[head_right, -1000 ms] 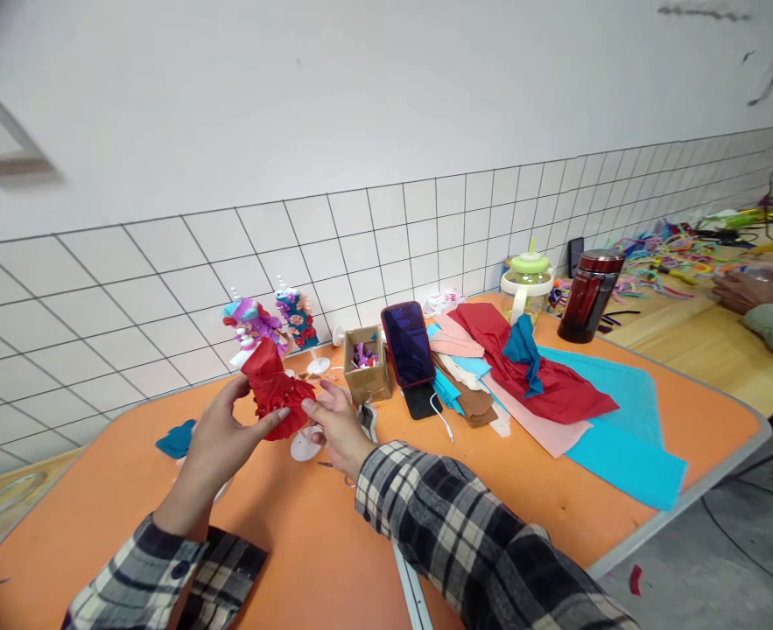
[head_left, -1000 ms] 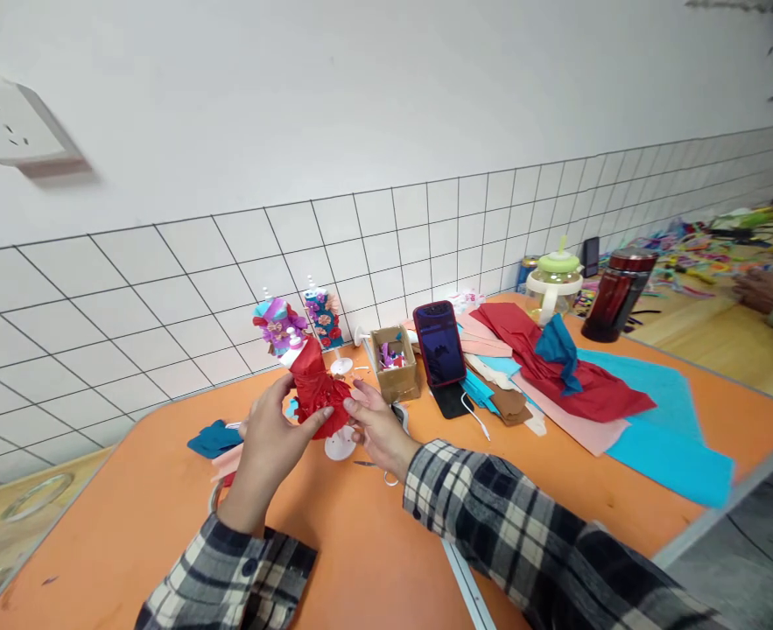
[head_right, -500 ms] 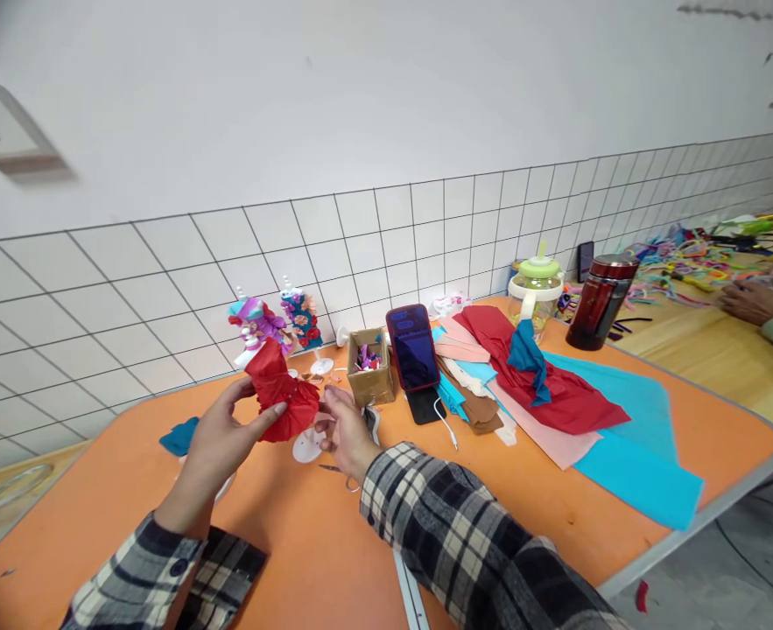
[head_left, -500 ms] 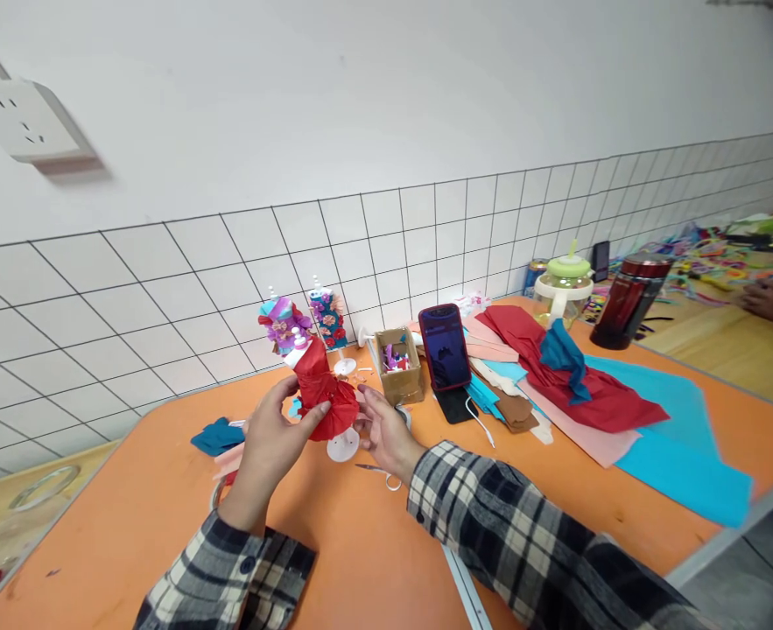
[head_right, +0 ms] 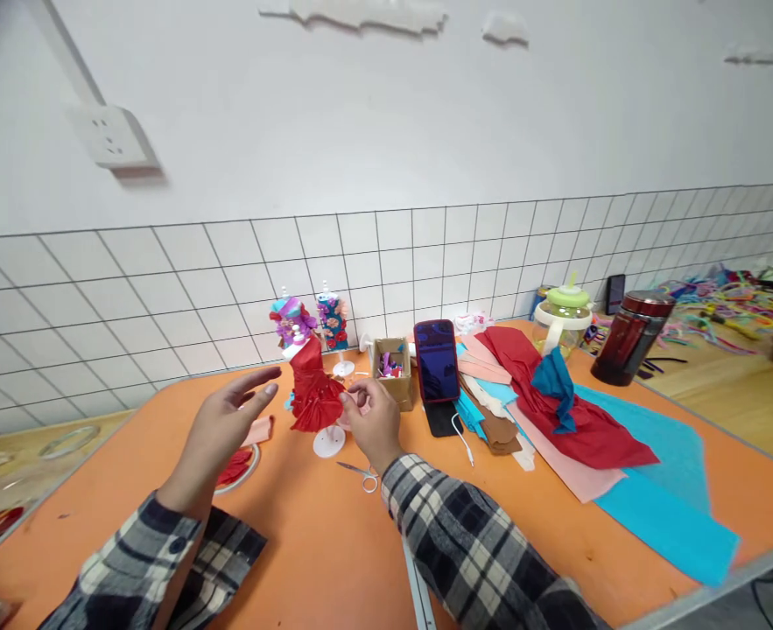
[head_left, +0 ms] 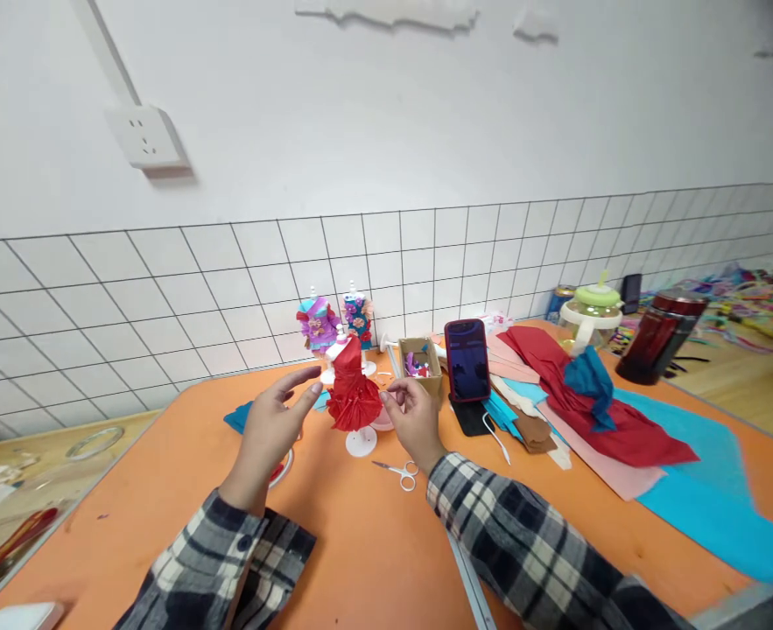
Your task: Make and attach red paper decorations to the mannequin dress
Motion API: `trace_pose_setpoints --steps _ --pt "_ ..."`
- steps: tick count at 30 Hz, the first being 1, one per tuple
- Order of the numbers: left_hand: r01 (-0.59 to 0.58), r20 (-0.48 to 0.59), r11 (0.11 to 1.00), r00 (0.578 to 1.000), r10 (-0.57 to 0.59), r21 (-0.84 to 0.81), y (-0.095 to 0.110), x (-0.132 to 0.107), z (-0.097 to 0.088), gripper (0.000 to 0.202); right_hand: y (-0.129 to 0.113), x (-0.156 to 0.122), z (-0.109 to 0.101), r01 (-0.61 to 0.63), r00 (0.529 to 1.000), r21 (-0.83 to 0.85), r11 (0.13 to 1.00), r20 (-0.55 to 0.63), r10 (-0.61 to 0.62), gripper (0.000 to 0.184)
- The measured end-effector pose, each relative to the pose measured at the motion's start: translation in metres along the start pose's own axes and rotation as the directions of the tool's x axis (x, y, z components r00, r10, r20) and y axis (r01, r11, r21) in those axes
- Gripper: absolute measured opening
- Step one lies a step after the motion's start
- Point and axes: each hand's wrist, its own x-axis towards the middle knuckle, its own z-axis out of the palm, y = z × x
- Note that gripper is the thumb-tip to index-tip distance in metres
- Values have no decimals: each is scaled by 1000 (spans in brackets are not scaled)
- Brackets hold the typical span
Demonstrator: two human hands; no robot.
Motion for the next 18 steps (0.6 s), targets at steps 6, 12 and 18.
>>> trace_pose_setpoints --steps 6,12,18 --pt "-92 29 995 995 90 51 7 3 19 43 -26 5 13 334 942 -477 813 196 -272 5" --pt "-90 2 985 996 90 150 -8 15 27 38 -22 2 15 338 941 -537 773 214 -263 5" --pt "-86 -7 979 996 89 183 -3 14 27 33 -25 -1 13 380 925 -521 764 226 -306 9"
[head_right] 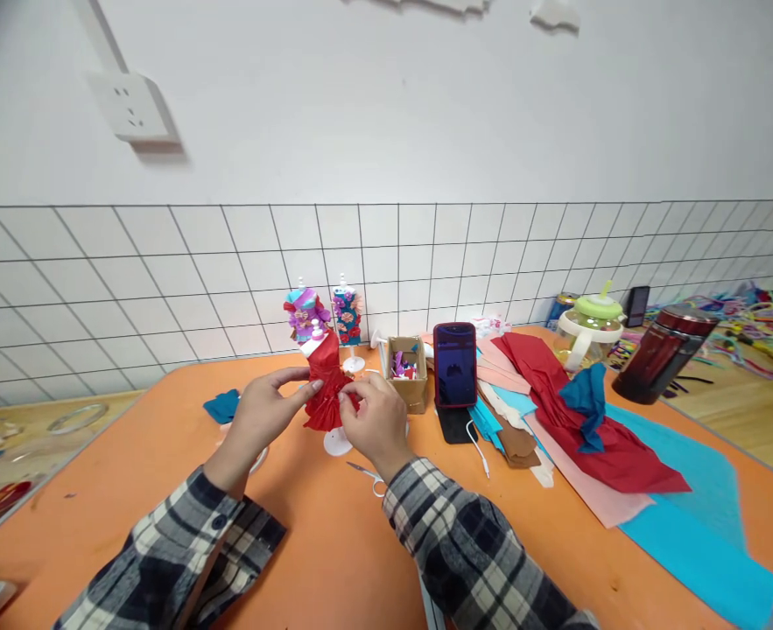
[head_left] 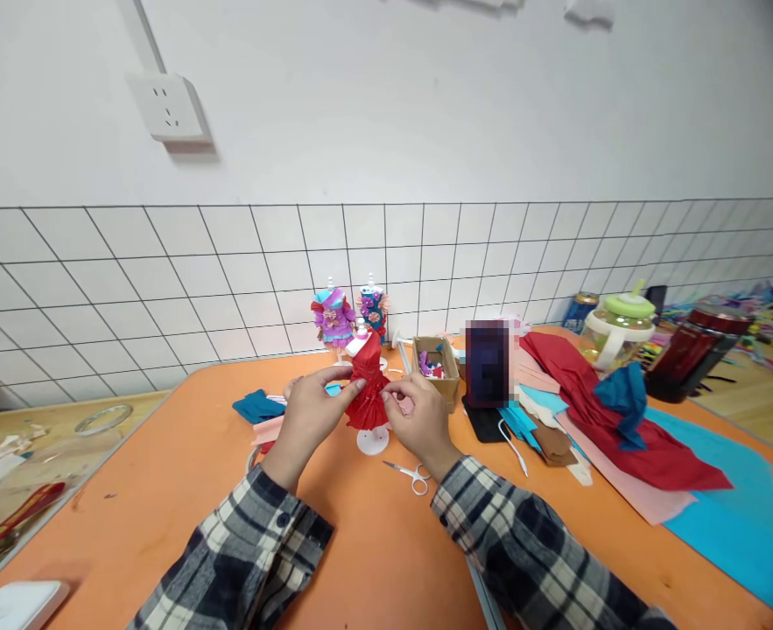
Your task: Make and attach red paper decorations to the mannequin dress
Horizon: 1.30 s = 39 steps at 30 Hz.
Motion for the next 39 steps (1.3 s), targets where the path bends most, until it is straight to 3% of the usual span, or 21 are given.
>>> trace_pose_setpoints --steps 4,14,25,31,36,39 --pt "23 8 1000 1000 -23 6 2 -1 0 33 -2 -1 2 29 999 -44 999 36 -28 8" --pt "-65 6 996 998 66 -67 -3 -4 6 26 -5 1 3 -5 999 -125 992 31 9 6" --pt "-40 -13 998 999 39 -42 -5 -4 7 29 -2 0 4 -21 999 -40 999 31 22 11" --pt "-23 -27 999 999 22 -27 -3 -4 7 29 0 -6 2 91 988 24 996 -126 -87 12" --pt "-22 -32 1000 999 22 -5 0 -3 6 29 4 -13 6 205 975 -60 977 -74 -209 14" --pt "-10 -37 1000 999 11 19 4 -5 6 29 4 -15 11 185 981 -139 973 -33 -191 17"
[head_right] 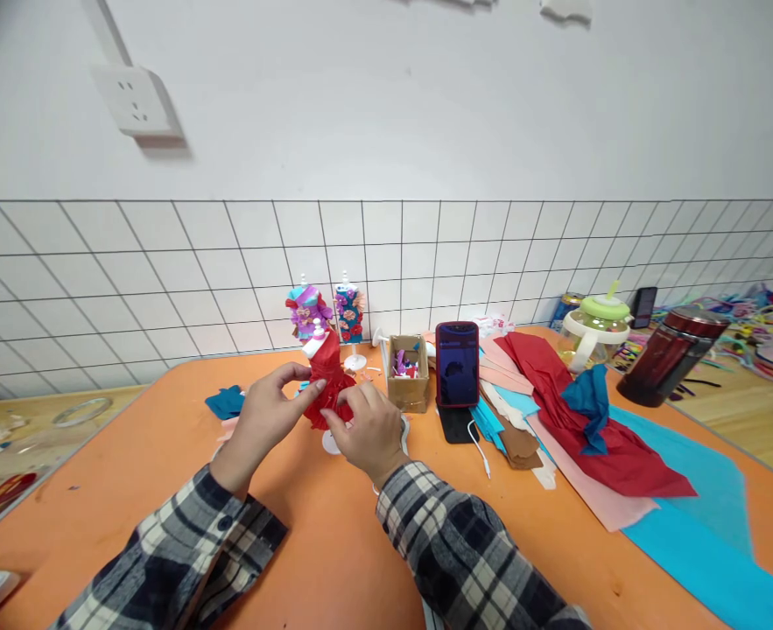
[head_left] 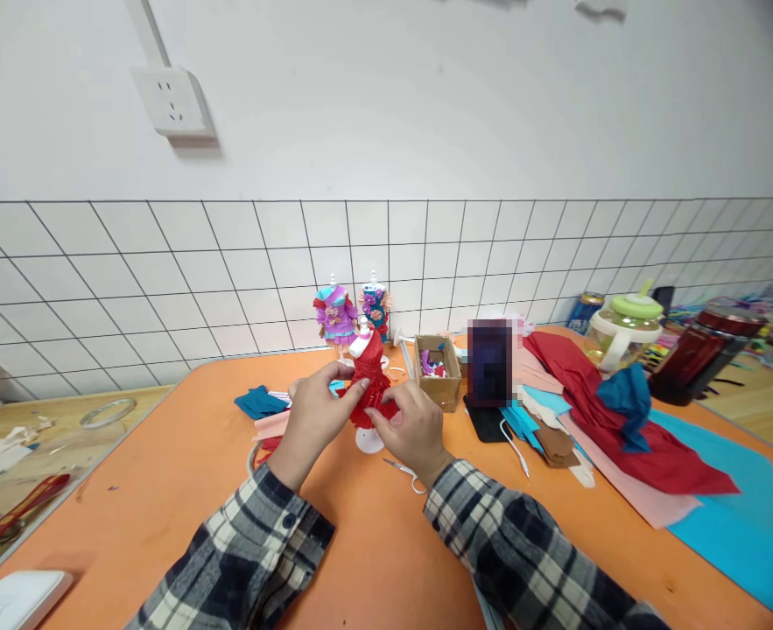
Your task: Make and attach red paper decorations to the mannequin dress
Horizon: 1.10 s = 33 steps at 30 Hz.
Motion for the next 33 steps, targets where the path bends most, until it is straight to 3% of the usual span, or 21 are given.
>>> trace_pose_setpoints --steps 7,14,16,19,25,29,33 --pt "10 -2 999 1000 -10 37 9 -4 -2 26 -4 2 6 -29 1000 -65 997 -4 28 19" --pt "-53 -3 994 999 53 -100 -2 -1 2 31 2 -19 -3 137 989 79 987 -57 -133 10" --pt "-66 -5 987 998 65 -147 -6 -1 3 36 3 -26 -4 242 969 66 968 27 -244 7" --pt "-61 10 981 998 64 -186 -12 0 5 37 2 -31 -2 405 885 25 914 239 -399 8" --pt "-31 79 957 995 55 -287 -10 0 1 38 2 -33 6 412 764 -87 907 576 -292 20" --pt "-77 -91 952 994 52 -297 -11 -7 -8 37 5 -35 5 381 704 -166 910 690 -168 31" --pt "-134 -372 947 928 17 -292 -39 -31 -11 18 7 -34 1 329 685 -190 925 723 -95 32"
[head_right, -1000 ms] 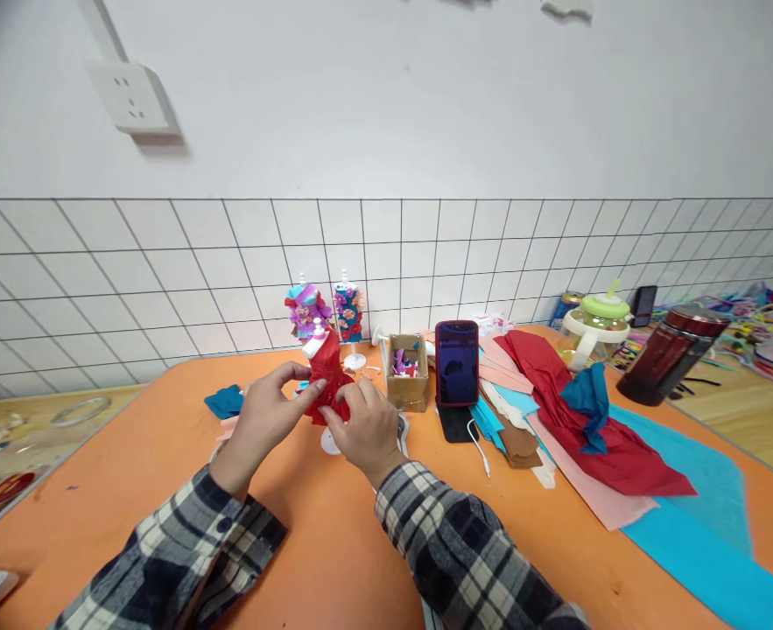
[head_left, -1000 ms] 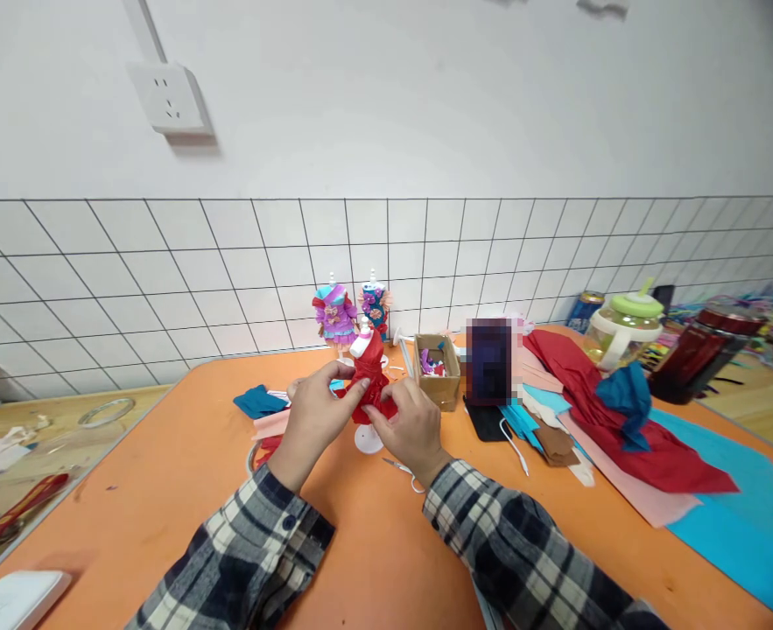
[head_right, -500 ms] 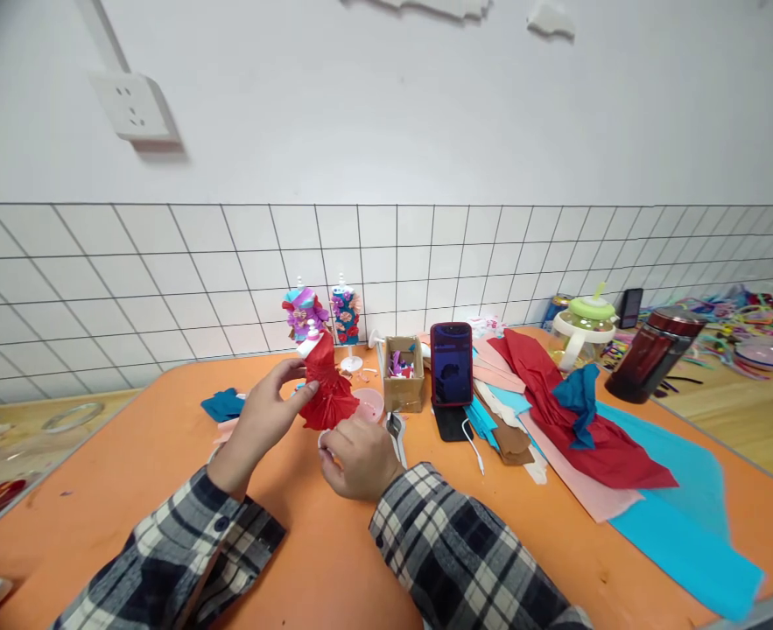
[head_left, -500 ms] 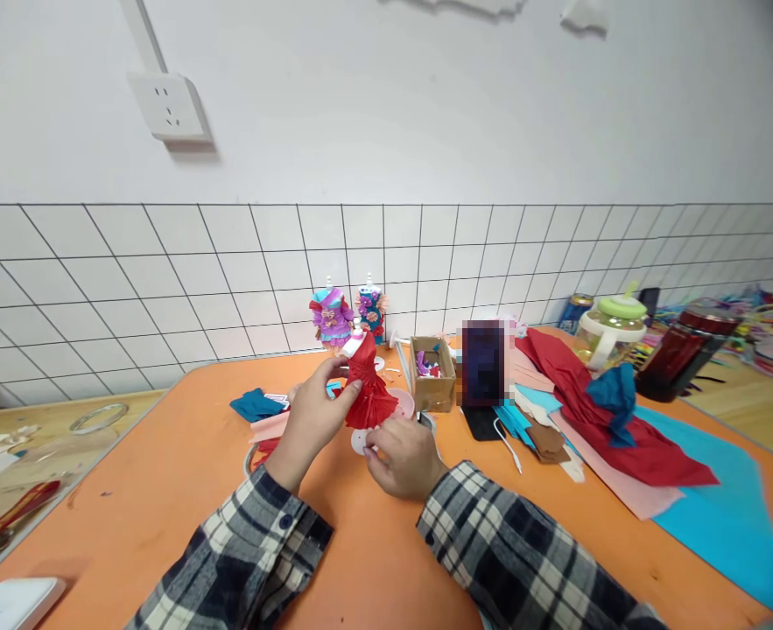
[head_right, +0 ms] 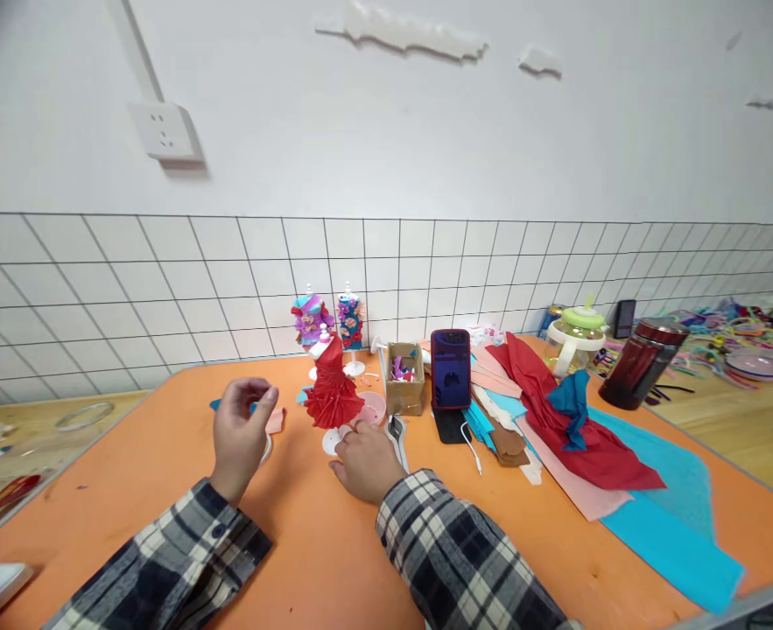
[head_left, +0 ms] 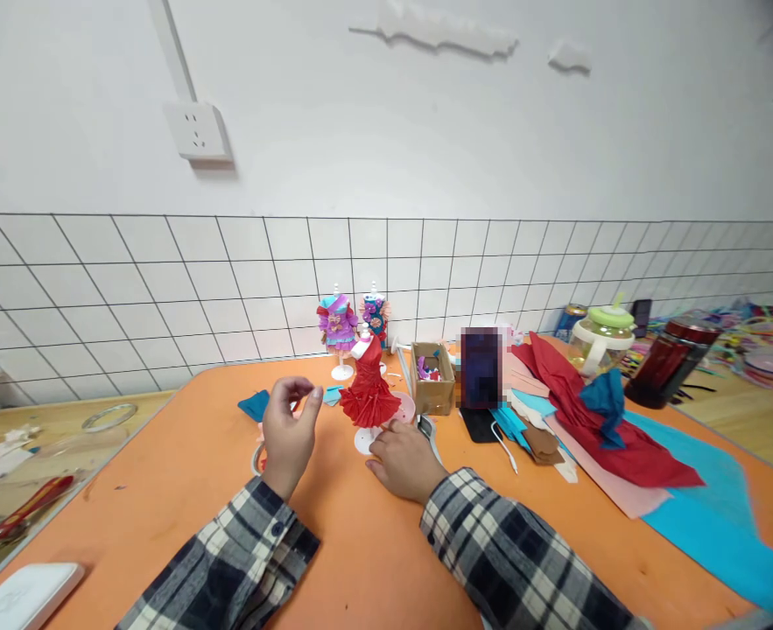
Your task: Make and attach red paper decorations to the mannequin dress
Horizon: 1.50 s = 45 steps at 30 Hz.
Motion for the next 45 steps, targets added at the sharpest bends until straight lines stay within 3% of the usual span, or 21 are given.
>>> trace_pose_setpoints --steps 1,2,3,5,7,9,11,15,18,20,24,31,41,45 --pt "-49 12 999 999 49 15 -8 -7 -5 13 0 0 0 -4 1000 7 1000 6 4 31" --pt "-125 120 991 986 119 40 -15 -15 -9 11 0 -1 -1 -7 1000 14 1000 11 7 30" --pt "-214 279 975 941 191 55 -22 -22 -12 9 0 -1 -1 -11 1000 19 1000 11 11 29" --pt "-333 556 940 796 238 74 -32 -33 -15 8 -1 -1 -2 -23 1000 23 999 3 23 29" --pt "-386 730 919 651 208 82 -36 -40 -12 13 -3 -2 -2 -39 999 16 999 -1 39 31" --pt "-376 803 920 580 137 114 -38 -43 -6 23 -5 -2 -2 -56 998 4 998 11 56 28" --pt "-327 799 926 599 47 190 -42 -44 0 24 -5 -3 -2 -71 997 -2 997 26 71 25" --pt "-192 669 916 736 -103 353 -57 -40 2 20 -4 -3 -2 -49 998 20 999 51 48 24" --pt "-122 609 926 782 -133 358 -66 -37 0 31 -2 -3 -3 1 997 61 998 77 -6 26" --pt "-92 601 940 788 -133 329 -65 -37 1 37 -2 -4 -3 35 995 96 995 89 -44 28" --pt "-43 630 972 768 -117 232 -56 -41 7 27 -1 -6 -5 91 990 175 980 89 -108 31" --pt "50 643 983 751 -152 175 -59 -50 14 19 -2 -9 -3 74 992 392 917 67 -109 28" --pt "131 596 977 776 -205 166 -57 -56 17 11 -6 -10 -2 64 993 356 932 69 -95 32" --pt "173 540 972 809 -231 156 -55 -61 22 15 -12 -10 -3 174 982 282 944 27 -189 30"
